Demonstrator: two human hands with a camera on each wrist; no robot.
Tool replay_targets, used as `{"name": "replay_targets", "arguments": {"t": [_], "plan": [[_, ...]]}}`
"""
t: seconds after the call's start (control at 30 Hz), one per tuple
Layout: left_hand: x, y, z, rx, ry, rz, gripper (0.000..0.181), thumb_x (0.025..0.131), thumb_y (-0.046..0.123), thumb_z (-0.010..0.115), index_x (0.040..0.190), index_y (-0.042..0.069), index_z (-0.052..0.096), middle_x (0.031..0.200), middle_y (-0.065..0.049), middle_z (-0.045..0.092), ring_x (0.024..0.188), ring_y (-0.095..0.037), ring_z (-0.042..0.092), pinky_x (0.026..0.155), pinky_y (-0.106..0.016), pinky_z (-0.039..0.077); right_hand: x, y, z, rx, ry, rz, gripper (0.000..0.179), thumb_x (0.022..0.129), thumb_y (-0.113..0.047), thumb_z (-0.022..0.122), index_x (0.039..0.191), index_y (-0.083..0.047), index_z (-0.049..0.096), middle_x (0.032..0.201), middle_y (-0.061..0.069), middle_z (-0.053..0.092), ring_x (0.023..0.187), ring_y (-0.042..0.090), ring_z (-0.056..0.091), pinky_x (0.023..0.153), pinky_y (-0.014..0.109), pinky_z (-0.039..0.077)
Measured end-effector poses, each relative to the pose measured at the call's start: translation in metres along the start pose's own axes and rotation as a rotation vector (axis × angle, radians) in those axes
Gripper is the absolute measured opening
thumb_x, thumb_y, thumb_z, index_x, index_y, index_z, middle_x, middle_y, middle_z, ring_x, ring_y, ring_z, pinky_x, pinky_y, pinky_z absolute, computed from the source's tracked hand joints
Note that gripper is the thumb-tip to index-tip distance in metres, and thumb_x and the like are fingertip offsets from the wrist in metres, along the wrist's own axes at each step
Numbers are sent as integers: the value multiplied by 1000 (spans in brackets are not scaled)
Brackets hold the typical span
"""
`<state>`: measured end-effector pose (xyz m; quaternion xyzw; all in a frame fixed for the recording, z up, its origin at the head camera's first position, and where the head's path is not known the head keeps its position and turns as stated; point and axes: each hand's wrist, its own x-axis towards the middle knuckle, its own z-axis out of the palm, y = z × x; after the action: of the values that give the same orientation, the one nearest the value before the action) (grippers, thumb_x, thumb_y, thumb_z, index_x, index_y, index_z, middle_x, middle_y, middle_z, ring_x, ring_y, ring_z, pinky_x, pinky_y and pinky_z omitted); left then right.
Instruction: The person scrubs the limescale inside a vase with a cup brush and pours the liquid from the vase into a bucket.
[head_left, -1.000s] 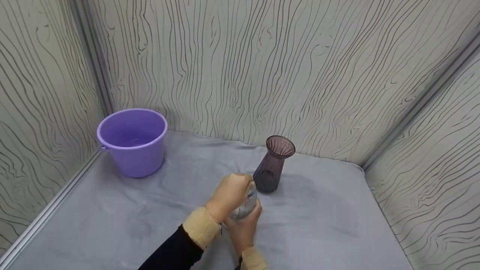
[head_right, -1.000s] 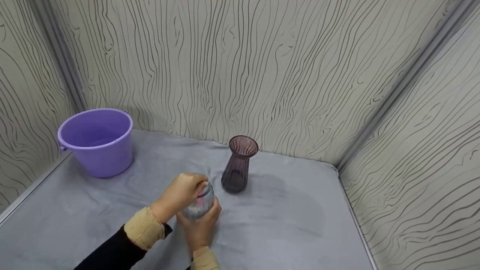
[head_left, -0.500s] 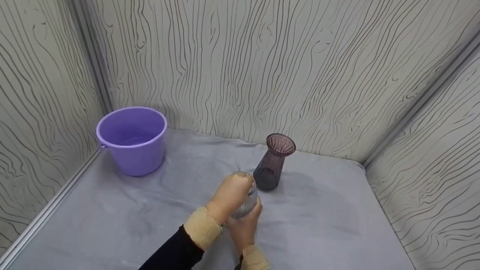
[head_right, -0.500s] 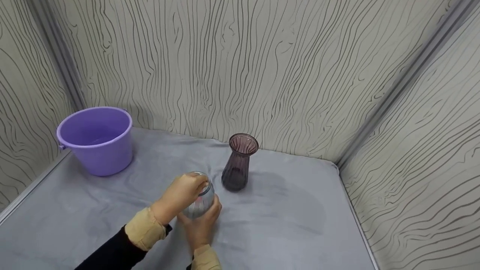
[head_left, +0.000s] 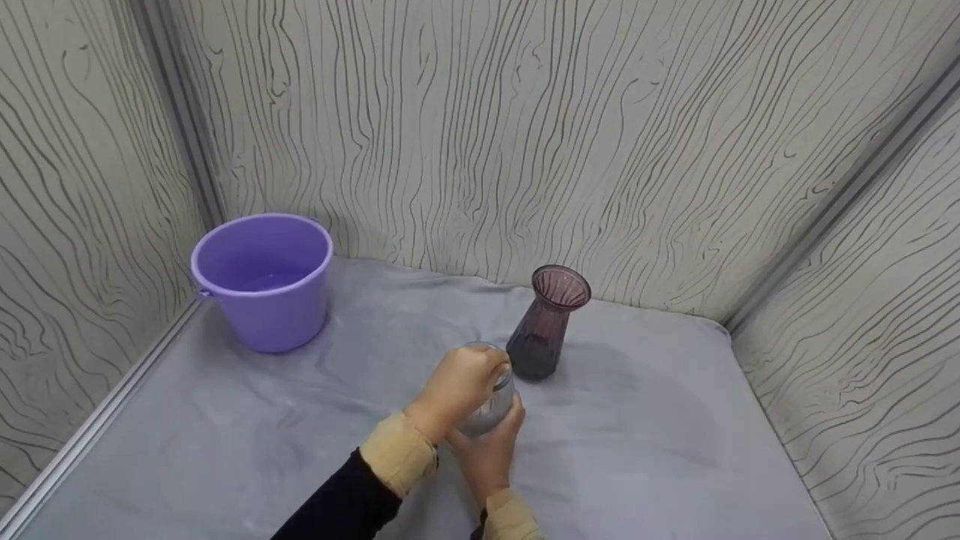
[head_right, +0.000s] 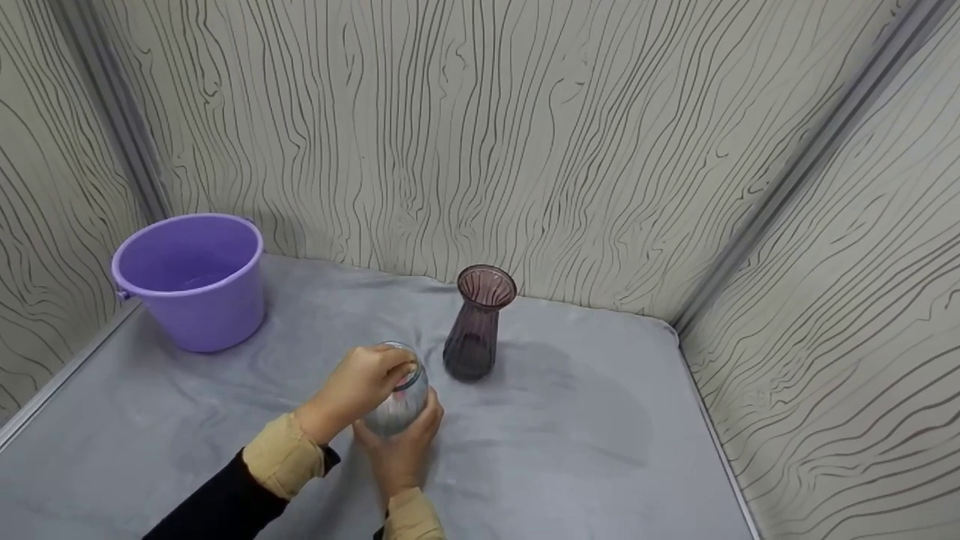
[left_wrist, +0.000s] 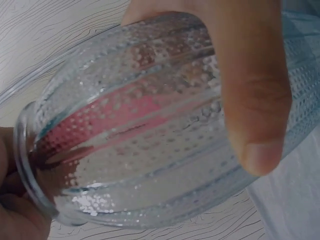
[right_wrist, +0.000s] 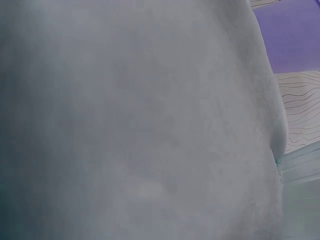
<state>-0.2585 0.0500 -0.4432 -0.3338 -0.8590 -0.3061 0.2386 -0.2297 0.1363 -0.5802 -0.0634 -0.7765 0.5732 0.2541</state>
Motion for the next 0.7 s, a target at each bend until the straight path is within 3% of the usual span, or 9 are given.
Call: {"name": "replay_targets", "arguments": {"t": [0.2,0.7], "plan": [[2,-1,-3,-28,-10,0,10,97,10,67,94,3,75,87,-7,73,81,-18,72,70,-27,58,0,-1,1,3,-5,15,117,63,-23,99,149,1,23,145,26,32,136,42,36,112,60,30],[5,3,-2,61,-40,-29,15,97,10,68,82,7,69,76,-3,67,71,-17,67,62,-28,54,1,1,1,-9,-4,8,118,61,-18,99,149,3,23,144,26,33,137,44,35,113,62,27]]}}
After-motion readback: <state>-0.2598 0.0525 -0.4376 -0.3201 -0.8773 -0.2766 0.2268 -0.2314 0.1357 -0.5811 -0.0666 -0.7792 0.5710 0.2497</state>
